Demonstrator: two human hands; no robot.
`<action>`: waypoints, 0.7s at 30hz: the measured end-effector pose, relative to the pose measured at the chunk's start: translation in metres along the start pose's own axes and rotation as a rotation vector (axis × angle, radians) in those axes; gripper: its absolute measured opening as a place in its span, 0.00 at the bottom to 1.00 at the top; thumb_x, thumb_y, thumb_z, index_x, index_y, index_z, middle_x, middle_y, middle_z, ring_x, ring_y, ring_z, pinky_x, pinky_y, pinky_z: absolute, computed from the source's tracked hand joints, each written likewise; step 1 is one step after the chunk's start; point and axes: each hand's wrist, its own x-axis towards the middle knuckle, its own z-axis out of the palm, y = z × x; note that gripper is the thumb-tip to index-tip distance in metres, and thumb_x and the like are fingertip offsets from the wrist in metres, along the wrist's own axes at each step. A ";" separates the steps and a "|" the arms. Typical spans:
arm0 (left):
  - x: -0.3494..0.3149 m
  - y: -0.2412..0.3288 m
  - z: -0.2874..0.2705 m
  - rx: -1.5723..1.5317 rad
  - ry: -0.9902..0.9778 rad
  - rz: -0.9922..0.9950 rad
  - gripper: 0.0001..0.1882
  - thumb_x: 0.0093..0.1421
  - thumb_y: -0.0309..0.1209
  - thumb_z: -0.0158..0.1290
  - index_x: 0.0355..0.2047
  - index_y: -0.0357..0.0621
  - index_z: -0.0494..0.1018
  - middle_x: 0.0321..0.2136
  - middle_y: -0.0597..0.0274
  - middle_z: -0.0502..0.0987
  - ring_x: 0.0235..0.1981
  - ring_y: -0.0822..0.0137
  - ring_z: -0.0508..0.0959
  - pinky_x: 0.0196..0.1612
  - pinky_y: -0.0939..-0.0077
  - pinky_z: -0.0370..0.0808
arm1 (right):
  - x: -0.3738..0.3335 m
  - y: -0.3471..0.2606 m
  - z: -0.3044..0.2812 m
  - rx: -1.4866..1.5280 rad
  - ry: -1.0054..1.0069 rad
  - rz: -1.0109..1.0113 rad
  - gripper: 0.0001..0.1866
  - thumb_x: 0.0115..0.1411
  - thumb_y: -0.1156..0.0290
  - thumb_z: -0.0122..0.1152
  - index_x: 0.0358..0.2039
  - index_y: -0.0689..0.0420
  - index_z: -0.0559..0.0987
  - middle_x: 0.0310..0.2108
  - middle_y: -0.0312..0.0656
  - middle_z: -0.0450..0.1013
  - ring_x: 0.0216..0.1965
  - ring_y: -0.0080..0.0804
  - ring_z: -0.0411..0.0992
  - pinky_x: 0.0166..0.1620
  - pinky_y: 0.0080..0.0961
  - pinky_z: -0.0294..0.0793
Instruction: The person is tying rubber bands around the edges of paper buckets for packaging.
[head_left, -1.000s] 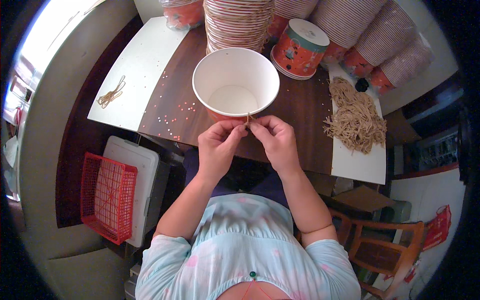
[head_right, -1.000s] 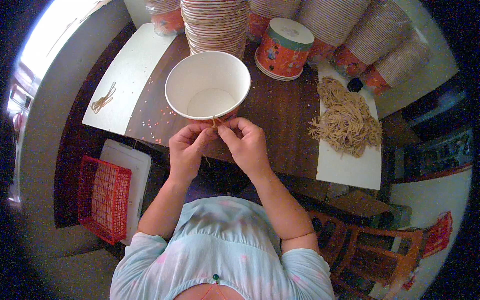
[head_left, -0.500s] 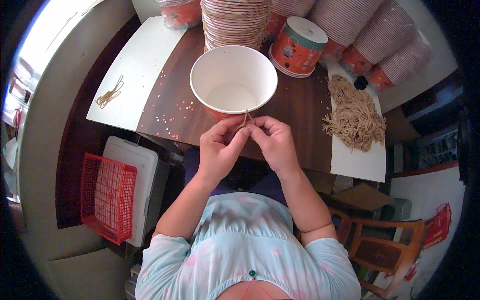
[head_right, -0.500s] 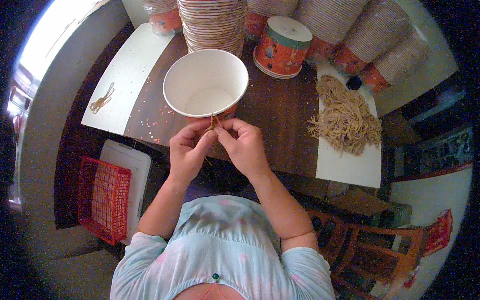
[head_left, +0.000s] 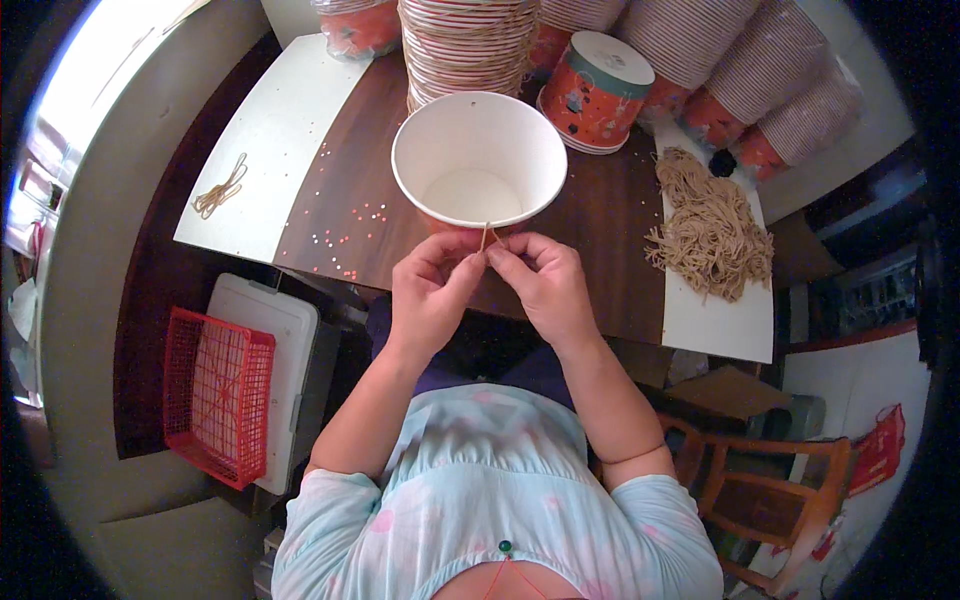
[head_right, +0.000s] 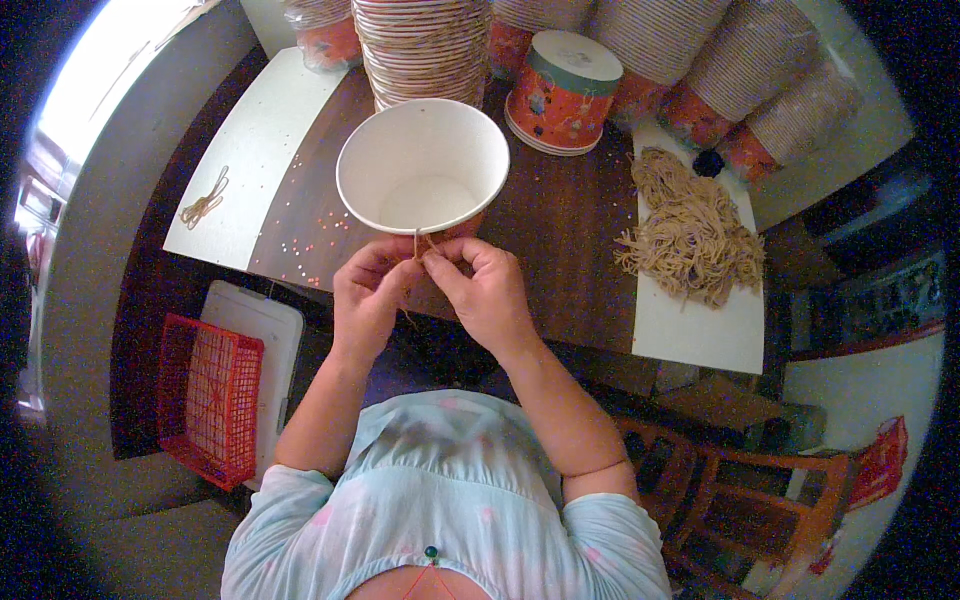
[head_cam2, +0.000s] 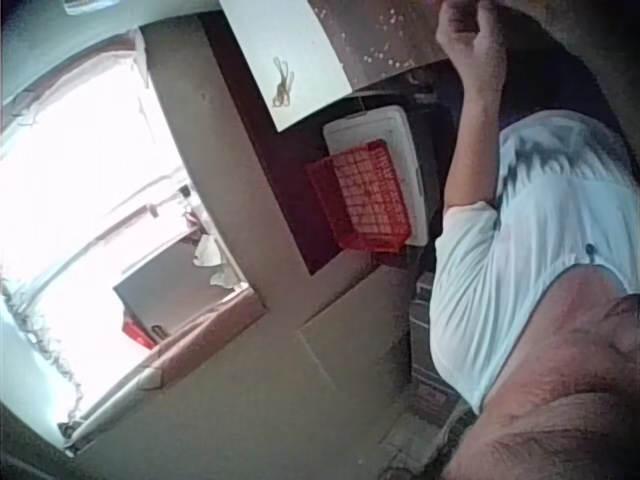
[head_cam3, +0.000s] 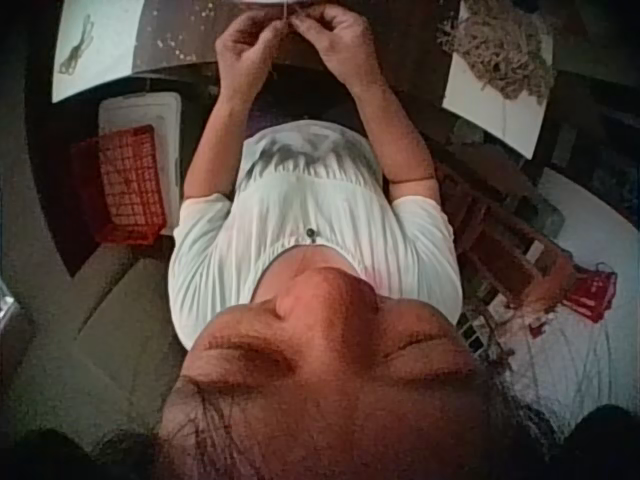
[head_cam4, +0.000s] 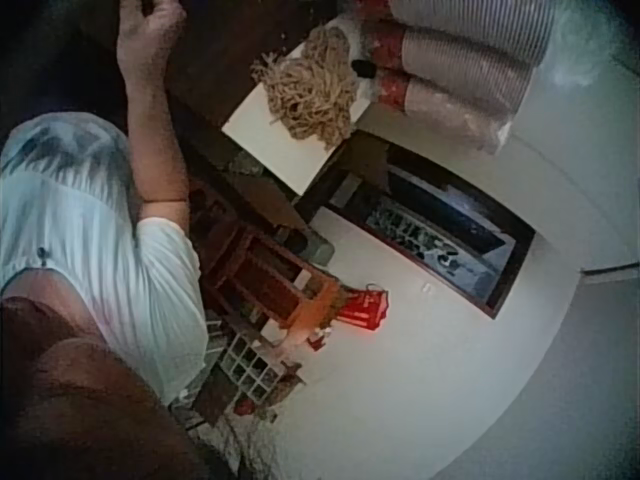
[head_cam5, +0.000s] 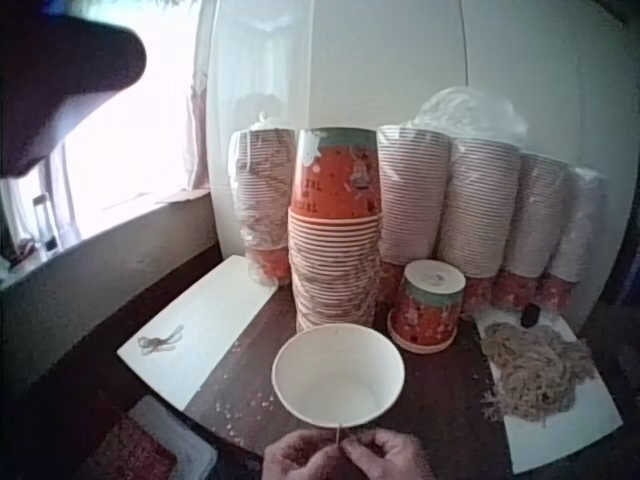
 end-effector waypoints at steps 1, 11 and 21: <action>0.000 -0.001 0.001 0.036 0.009 0.016 0.06 0.60 0.25 0.57 0.35 0.34 0.77 0.30 0.64 0.80 0.30 0.80 0.75 0.33 0.85 0.72 | 0.000 0.000 0.000 -0.012 -0.002 0.001 0.09 0.60 0.69 0.63 0.31 0.63 0.81 0.25 0.36 0.78 0.27 0.17 0.72 0.31 0.19 0.72; 0.001 0.000 -0.010 0.142 0.006 -0.063 0.07 0.61 0.27 0.56 0.35 0.33 0.77 0.27 0.65 0.79 0.24 0.82 0.74 0.26 0.87 0.70 | 0.002 0.000 -0.002 -0.066 0.028 -0.014 0.09 0.59 0.69 0.64 0.31 0.63 0.82 0.26 0.37 0.79 0.28 0.18 0.73 0.33 0.20 0.73; 0.000 0.003 -0.013 0.001 -0.007 -0.133 0.08 0.62 0.26 0.54 0.38 0.33 0.77 0.27 0.65 0.79 0.23 0.82 0.73 0.25 0.88 0.70 | 0.002 0.000 -0.001 -0.006 0.041 -0.025 0.08 0.59 0.70 0.64 0.31 0.64 0.81 0.25 0.36 0.78 0.27 0.17 0.73 0.32 0.19 0.72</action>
